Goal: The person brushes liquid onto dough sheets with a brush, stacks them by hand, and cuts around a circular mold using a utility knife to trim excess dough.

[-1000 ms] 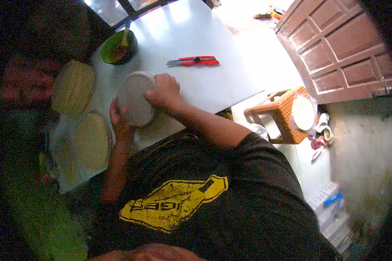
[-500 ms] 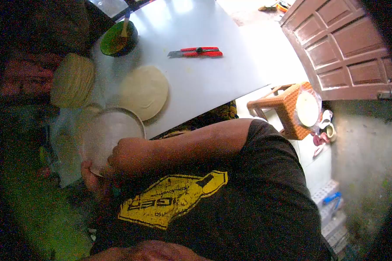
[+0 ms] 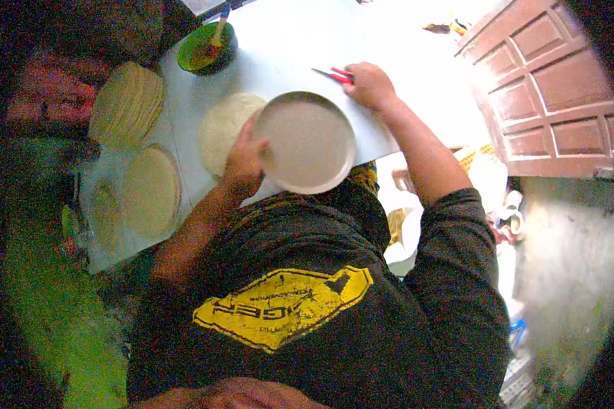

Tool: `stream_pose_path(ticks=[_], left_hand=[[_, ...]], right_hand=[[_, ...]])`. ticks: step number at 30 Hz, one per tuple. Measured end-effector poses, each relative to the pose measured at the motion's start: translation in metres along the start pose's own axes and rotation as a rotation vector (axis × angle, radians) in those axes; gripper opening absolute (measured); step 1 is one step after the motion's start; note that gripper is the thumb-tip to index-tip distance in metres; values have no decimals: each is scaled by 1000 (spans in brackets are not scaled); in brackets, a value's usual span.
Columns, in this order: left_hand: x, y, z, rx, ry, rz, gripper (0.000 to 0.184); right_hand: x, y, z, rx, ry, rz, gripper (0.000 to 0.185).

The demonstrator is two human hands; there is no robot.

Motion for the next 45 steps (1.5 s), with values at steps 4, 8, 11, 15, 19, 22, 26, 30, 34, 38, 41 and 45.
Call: stream_pose_path(ticks=[4, 8, 11, 15, 19, 22, 26, 30, 34, 38, 41, 45], left_hand=[[38, -36, 15, -275, 495, -27, 59], [53, -51, 16, -378, 590, -42, 70], [48, -49, 28, -293, 423, -44, 81], [14, -13, 16, -142, 290, 3, 80], [-50, 32, 5, 42, -418, -28, 61], [-65, 51, 19, 53, -763, -85, 52], [-62, 60, 39, 141, -850, -51, 53], [-79, 74, 44, 76, -663, -88, 55], [-93, 91, 44, 91, -622, -151, 54], [-104, 90, 33, 35, -617, -134, 53], [-111, 86, 35, -28, -625, -123, 52], [-120, 83, 50, -43, -641, -109, 53]], right_hand=[[-31, 35, -51, 187, -346, -154, 35], [-37, 67, -4, 136, -419, 39, 33], [-21, 78, 17, 93, -251, 23, 31], [-3, 72, 15, 143, -116, 41, 32], [-25, 61, 60, 92, -26, -27, 39], [-21, 29, 123, -126, -229, -72, 46], [56, -34, 190, -71, -114, 266, 52], [59, -52, 199, 77, -22, 302, 44], [88, -81, 175, 88, -244, 440, 40], [95, -97, 182, 41, -337, 612, 43], [100, -102, 187, -103, -273, 598, 41], [49, -76, 206, -125, -428, 530, 38]])
Point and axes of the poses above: each hand's wrist, its own y-axis away from the middle knuckle, its own x-axis out of the palm, z = x × y, the point moved 8 cm from there along -y, towards the middle knuckle, and after that the axes turned 8 degrees about z, right-handed, at the moved point
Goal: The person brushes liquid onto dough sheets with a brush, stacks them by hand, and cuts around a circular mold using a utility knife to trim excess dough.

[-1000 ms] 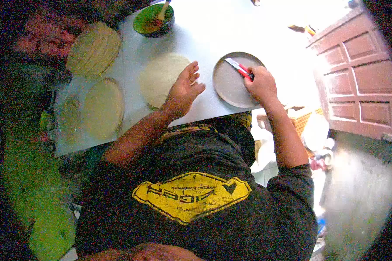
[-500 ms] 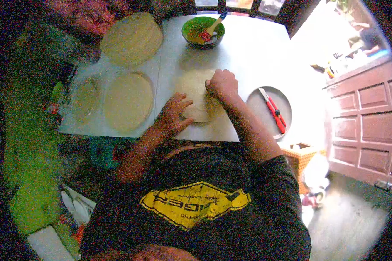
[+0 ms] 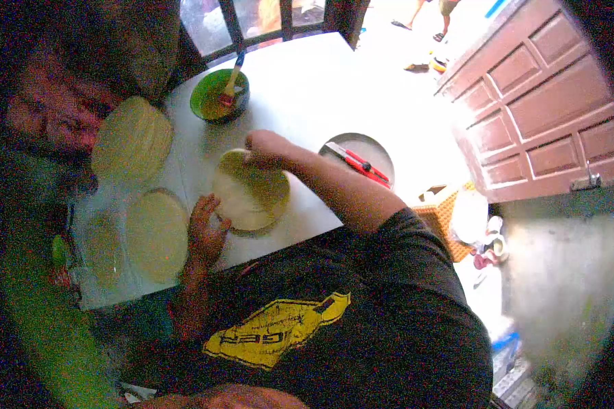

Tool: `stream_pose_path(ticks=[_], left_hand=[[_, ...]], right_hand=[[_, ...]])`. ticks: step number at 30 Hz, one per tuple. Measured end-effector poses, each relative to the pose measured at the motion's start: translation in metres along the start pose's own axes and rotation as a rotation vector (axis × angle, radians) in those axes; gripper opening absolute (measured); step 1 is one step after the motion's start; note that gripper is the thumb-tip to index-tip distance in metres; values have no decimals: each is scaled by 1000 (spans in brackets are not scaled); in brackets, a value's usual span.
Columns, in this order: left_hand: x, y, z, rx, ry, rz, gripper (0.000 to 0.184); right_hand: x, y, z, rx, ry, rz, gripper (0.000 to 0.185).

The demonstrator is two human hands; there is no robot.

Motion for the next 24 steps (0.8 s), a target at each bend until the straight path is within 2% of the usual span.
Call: stream_pose_path(ticks=[2, 3, 5, 6, 7, 8, 9, 11, 14, 17, 18, 19, 20, 21, 24], left_hand=[[-7, 0, 17, -43, 168, -196, 54], [2, -7, 20, -35, 166, -187, 54], [5, -11, 53, -219, 732, -462, 61], [8, -30, 42, -41, 950, -388, 71], [2, -47, 31, -44, 945, -386, 71], [-1, -67, 9, -112, 847, -263, 73], [20, -75, 23, -88, 970, -219, 73], [61, -92, 49, -58, 1215, -128, 74], [62, -122, -25, -194, 1737, -64, 65], [59, -166, -69, -124, 1551, -4, 58], [64, -184, -67, -150, 1514, -6, 49], [62, -202, -78, -153, 1509, -8, 49], [61, -216, -84, -340, 1405, -8, 45], [63, -229, -83, -522, 1294, -8, 41], [78, -296, -80, -425, 1301, 30, 38]], right_hand=[[-7, 24, 24, -135, -9, -77, 34], [-13, 40, 42, -188, -4, -123, 32], [-30, 72, 75, -238, -68, -157, 29], [-40, 85, 89, -238, -72, -160, 29], [-51, 97, 99, -225, -29, -160, 28], [-60, 104, 105, -211, 13, -159, 27], [-70, 108, 104, -214, 8, -158, 27], [-106, 116, 95, -278, -54, -301, 25], [-153, 109, 56, -273, -147, -366, 23], [-197, 85, -16, -177, -115, -411, 30], [-211, 80, -36, -98, -101, -397, 32], [-223, 75, -61, 11, -117, -410, 32], [-225, 61, -96, 63, -357, -349, 32], [-231, 56, -116, 106, -445, -359, 31], [-247, 25, -175, 147, -629, -376, 31]])
Point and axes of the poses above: each hand's wrist, its own y-axis away from the middle knuckle, its own x-axis out of the palm, z = x × y, the point moved 8 cm from there along -y, towards the middle knuckle, and after that the axes turned 8 degrees about z, right-handed, at the moved point
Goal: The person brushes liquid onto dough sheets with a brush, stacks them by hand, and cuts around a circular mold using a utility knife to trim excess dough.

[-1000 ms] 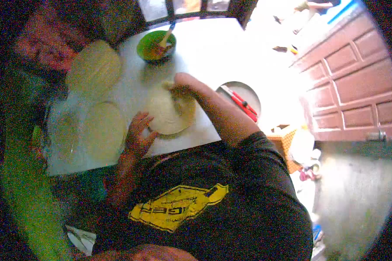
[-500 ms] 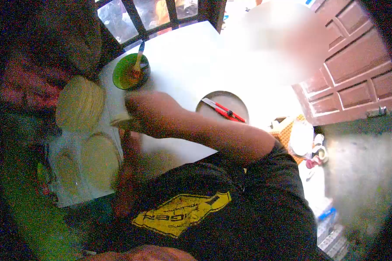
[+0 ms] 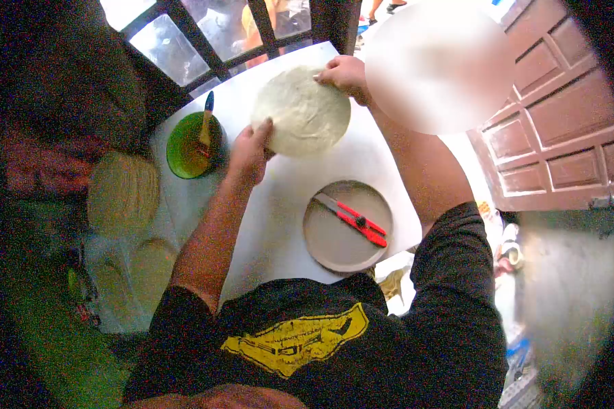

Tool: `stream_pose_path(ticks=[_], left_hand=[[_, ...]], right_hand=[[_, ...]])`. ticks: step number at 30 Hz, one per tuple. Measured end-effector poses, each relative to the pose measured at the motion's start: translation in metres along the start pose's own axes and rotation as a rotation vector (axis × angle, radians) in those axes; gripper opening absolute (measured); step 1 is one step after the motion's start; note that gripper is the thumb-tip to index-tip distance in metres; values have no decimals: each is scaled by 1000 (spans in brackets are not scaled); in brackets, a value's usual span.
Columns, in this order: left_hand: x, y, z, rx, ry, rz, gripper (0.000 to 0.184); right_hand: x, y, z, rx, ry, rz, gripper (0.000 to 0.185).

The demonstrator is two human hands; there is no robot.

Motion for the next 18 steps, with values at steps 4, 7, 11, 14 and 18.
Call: stream_pose_path(ticks=[4, 7, 11, 14, 18], left_hand=[[5, -68, -12, 88, -34, -17, 37], [7, -94, -17, 68, -171, 9, 55], [6, -53, -27, 174, -345, -118, 84], [24, 62, -1, 43, -580, 500, 71], [-4, 213, -97, 219, -925, 818, 64]], right_hand=[[-35, -51, -28, 58, -83, -79, 31], [-55, -76, -36, 127, 5, -149, 31], [-78, -96, -89, 133, 295, -300, 43], [-89, -74, -97, 52, 418, -456, 46], [-53, -25, -24, -327, 432, -520, 32]])
Point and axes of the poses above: each hand's wrist, its own y-axis away from the middle knuckle, its own x-axis out of the palm, z = x × y, the point moved 8 cm from there along -y, towards the middle knuckle, and after that the axes turned 8 degrees about z, right-handed, at the moved point
